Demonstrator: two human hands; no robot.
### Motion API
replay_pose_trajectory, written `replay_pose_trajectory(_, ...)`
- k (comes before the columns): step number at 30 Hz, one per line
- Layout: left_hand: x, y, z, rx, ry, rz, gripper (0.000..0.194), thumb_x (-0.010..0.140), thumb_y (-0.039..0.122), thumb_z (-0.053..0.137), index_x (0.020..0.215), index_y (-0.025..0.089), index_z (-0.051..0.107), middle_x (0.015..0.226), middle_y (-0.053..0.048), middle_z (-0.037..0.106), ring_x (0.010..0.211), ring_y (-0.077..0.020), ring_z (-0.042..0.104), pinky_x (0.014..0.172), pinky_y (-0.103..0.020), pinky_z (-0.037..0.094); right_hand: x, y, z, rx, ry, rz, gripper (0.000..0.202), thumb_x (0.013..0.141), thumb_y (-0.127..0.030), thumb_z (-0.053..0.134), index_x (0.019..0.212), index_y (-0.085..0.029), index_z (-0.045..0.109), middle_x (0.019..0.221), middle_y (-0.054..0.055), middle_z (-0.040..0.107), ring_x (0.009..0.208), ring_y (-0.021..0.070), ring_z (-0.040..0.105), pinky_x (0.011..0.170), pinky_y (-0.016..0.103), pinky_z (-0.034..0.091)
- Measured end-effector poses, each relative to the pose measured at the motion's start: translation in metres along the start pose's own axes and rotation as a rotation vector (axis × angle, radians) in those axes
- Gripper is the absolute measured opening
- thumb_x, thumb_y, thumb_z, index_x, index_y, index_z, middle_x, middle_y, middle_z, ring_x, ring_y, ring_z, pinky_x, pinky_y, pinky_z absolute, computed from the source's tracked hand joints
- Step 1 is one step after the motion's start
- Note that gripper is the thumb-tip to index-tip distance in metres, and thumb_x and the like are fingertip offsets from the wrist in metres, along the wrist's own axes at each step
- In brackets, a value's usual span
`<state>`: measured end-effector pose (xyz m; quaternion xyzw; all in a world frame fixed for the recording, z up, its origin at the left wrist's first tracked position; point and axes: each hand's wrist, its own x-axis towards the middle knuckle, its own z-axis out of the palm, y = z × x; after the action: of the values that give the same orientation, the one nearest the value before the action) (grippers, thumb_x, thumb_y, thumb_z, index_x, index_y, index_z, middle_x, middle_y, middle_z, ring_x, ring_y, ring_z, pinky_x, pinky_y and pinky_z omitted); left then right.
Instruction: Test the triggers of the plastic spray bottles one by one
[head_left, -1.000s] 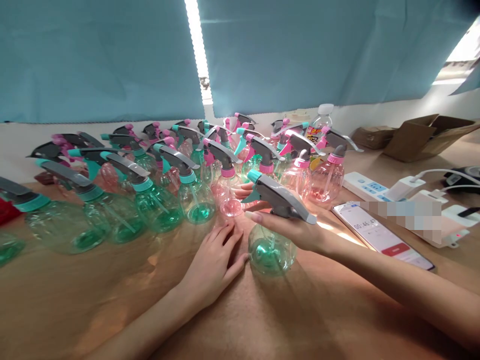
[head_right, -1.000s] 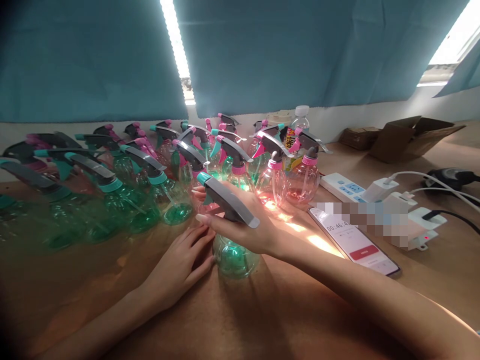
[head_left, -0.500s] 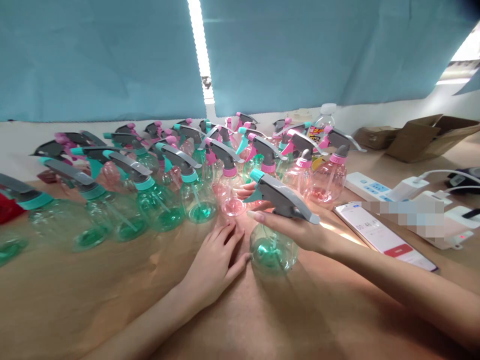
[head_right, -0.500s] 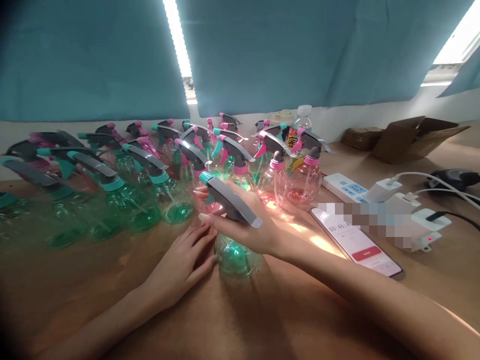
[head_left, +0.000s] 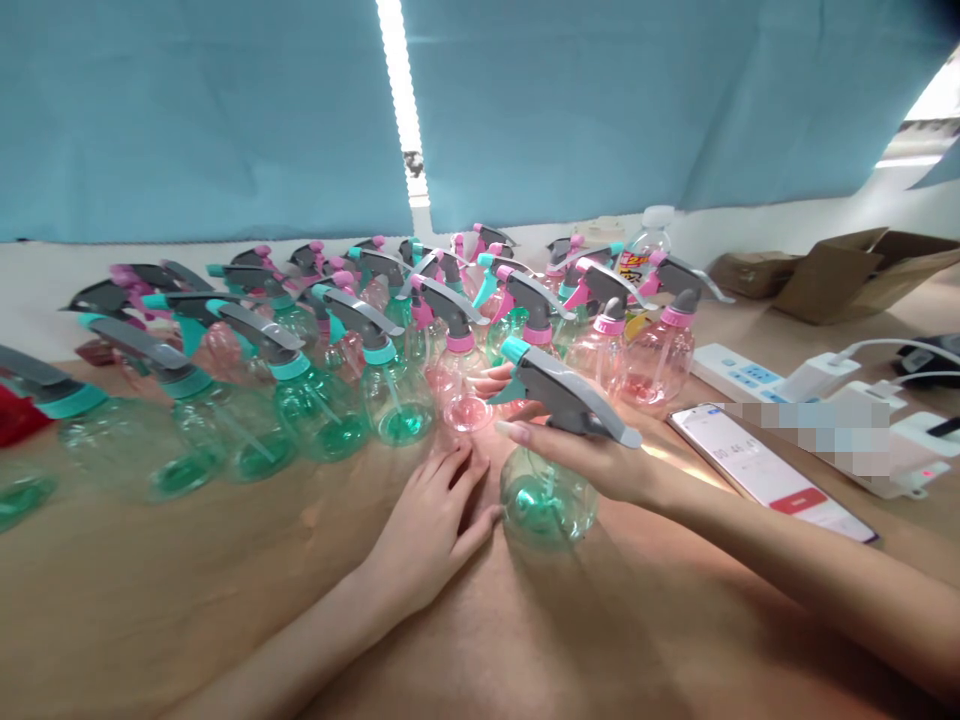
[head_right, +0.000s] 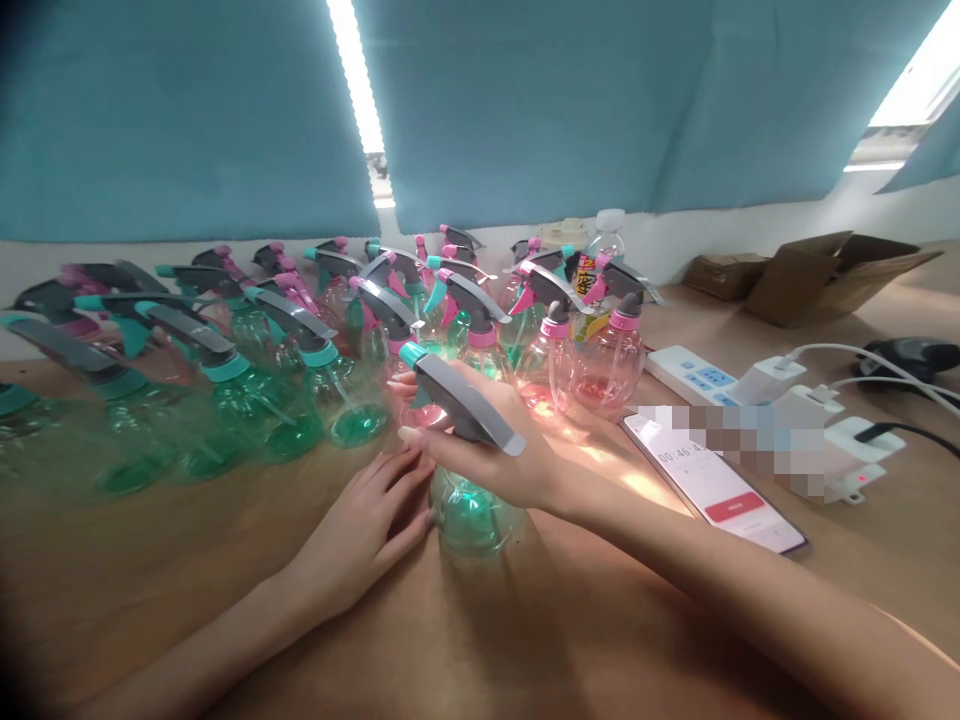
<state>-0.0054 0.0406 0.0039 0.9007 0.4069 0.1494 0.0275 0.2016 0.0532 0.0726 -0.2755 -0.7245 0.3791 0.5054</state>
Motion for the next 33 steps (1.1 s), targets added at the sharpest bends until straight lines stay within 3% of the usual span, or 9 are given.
replay_pose_trajectory(11,0.000,-0.001,0.001,0.004,-0.003,-0.001,0.047,0.098,0.042,0.044,0.131,0.012,0.054,0.139,-0.019,0.051,0.131,-0.0347,0.044,0.106,-0.053,0.038,0.000,0.000,0.001,0.007,0.003,0.020,0.028,0.084,-0.023,0.064,0.111,-0.022,0.057,0.117,0.004,0.064,0.090,0.0164,0.067,0.078,0.032,0.056)
replay_pose_trajectory(16,0.000,-0.001,0.001,0.017,0.002,0.004,0.048,0.098,0.044,0.042,0.131,0.011,0.054,0.140,-0.020,0.050,0.131,-0.0348,0.044,0.105,-0.055,0.039,-0.002,0.000,-0.003,-0.117,-0.013,0.085,0.021,0.085,-0.030,0.064,0.104,-0.024,0.058,0.080,-0.002,0.065,0.064,0.0143,0.060,0.079,0.039,0.054)
replay_pose_trajectory(22,-0.001,0.000,0.001,0.016,-0.004,0.001,0.049,0.098,0.043,0.043,0.132,0.010,0.054,0.140,-0.020,0.051,0.131,-0.0357,0.044,0.105,-0.055,0.038,-0.004,0.005,-0.007,-0.229,-0.033,0.128,0.021,0.088,-0.042,0.060,0.101,-0.026,0.060,0.072,-0.001,0.061,0.082,0.0211,0.063,0.068,0.034,0.051)
replay_pose_trajectory(26,0.000,0.000,0.000,0.007,-0.011,-0.002,0.049,0.098,0.044,0.042,0.132,0.010,0.053,0.140,-0.019,0.051,0.132,-0.0353,0.043,0.105,-0.055,0.038,0.000,-0.009,-0.006,-0.228,-0.049,0.132,0.016,0.087,-0.037,0.059,0.098,-0.026,0.059,0.075,-0.001,0.062,0.071,0.0169,0.061,0.061,0.029,0.048)
replay_pose_trajectory(29,-0.001,-0.001,0.000,0.001,-0.018,-0.007,0.049,0.098,0.044,0.042,0.133,0.011,0.053,0.140,-0.019,0.050,0.133,-0.0344,0.042,0.106,-0.054,0.037,0.002,-0.024,-0.005,-0.302,-0.039,0.127,0.008,0.086,-0.032,0.059,0.086,-0.025,0.056,0.072,-0.003,0.059,0.055,0.0114,0.051,0.050,0.025,0.041)
replay_pose_trajectory(33,-0.001,-0.001,0.001,-0.001,-0.009,-0.011,0.048,0.098,0.044,0.043,0.134,0.014,0.051,0.142,-0.017,0.049,0.133,-0.0332,0.042,0.106,-0.053,0.037,-0.001,-0.028,-0.006,-0.435,-0.016,0.168,0.020,0.088,-0.044,0.056,0.080,-0.025,0.055,0.065,-0.003,0.053,0.053,0.0117,0.047,0.046,0.025,0.034)
